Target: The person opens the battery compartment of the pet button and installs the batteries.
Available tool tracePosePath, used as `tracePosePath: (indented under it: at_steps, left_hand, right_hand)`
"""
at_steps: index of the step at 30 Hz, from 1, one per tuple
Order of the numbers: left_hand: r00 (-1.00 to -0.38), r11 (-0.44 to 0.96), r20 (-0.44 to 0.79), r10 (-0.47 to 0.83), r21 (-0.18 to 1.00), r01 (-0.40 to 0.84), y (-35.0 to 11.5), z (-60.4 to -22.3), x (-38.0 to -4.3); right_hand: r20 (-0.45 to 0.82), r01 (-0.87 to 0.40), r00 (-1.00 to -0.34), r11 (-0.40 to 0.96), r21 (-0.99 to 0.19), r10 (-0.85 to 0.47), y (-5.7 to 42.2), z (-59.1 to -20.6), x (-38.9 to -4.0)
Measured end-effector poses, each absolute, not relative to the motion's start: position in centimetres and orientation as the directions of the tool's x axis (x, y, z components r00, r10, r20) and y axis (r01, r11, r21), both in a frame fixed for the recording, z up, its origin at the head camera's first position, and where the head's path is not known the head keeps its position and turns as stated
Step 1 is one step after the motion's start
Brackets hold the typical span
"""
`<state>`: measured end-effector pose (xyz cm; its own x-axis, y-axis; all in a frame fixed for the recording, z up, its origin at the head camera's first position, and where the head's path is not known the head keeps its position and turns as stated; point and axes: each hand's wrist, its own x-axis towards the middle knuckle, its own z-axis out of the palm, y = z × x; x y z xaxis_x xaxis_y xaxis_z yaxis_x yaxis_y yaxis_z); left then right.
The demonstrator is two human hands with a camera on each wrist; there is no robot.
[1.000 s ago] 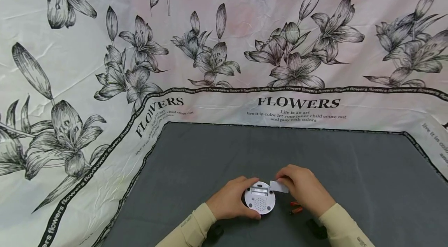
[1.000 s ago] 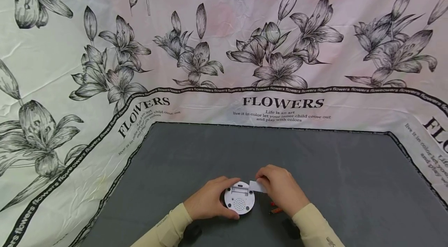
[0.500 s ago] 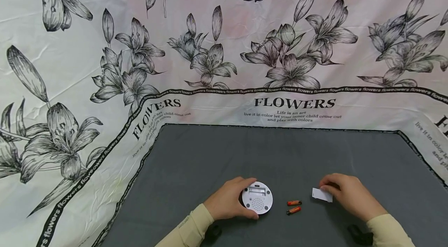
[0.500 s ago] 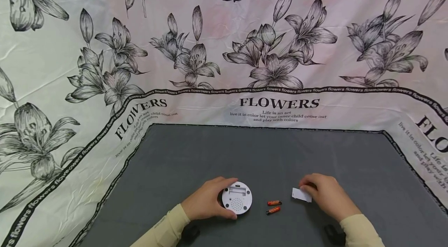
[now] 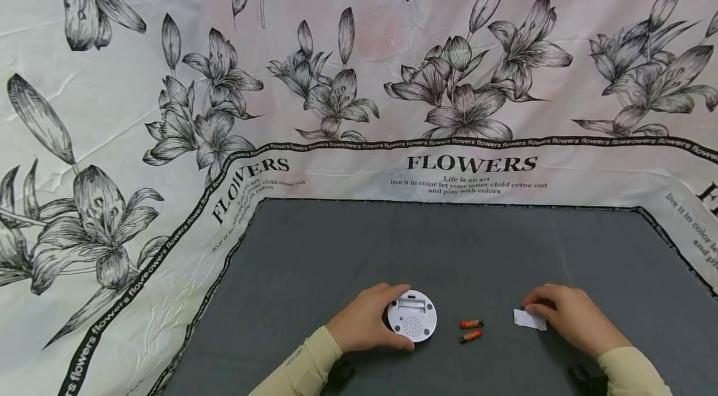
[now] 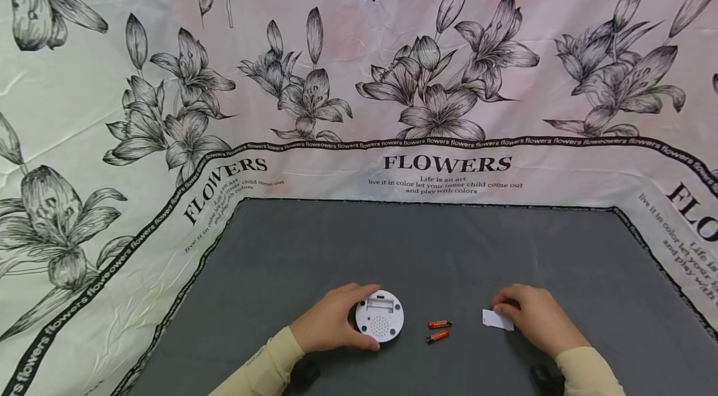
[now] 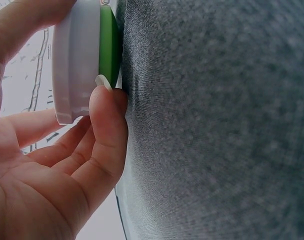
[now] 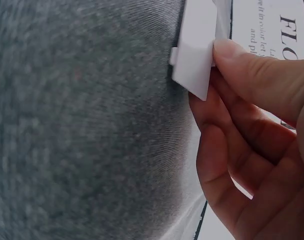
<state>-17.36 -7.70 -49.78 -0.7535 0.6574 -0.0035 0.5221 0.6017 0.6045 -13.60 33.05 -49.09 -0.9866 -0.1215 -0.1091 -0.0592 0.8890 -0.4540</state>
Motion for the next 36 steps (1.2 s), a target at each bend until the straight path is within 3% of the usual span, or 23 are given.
tracePosePath:
  at_steps: [13,24,36]
  left_hand:
    - [-0.753,0.597,-0.007,0.658,0.614,0.517,-7.8,-49.8,-17.4]
    - [-0.753,0.600,-0.015,0.658,0.615,0.512,-7.7,-50.0,-17.7]
    - [-0.749,0.599,-0.009,0.662,0.607,0.522,-7.7,-50.0,-17.6]
  right_hand:
    - [-0.029,-0.108,-0.991,0.894,-0.436,-0.134,31.0,-48.6,-13.8]
    - [0.067,-0.304,-0.950,0.855,-0.419,-0.305,24.5,-47.6,-14.2]
    - [0.043,-0.368,-0.920,0.820,-0.440,-0.390,23.1,-48.7,-14.1]
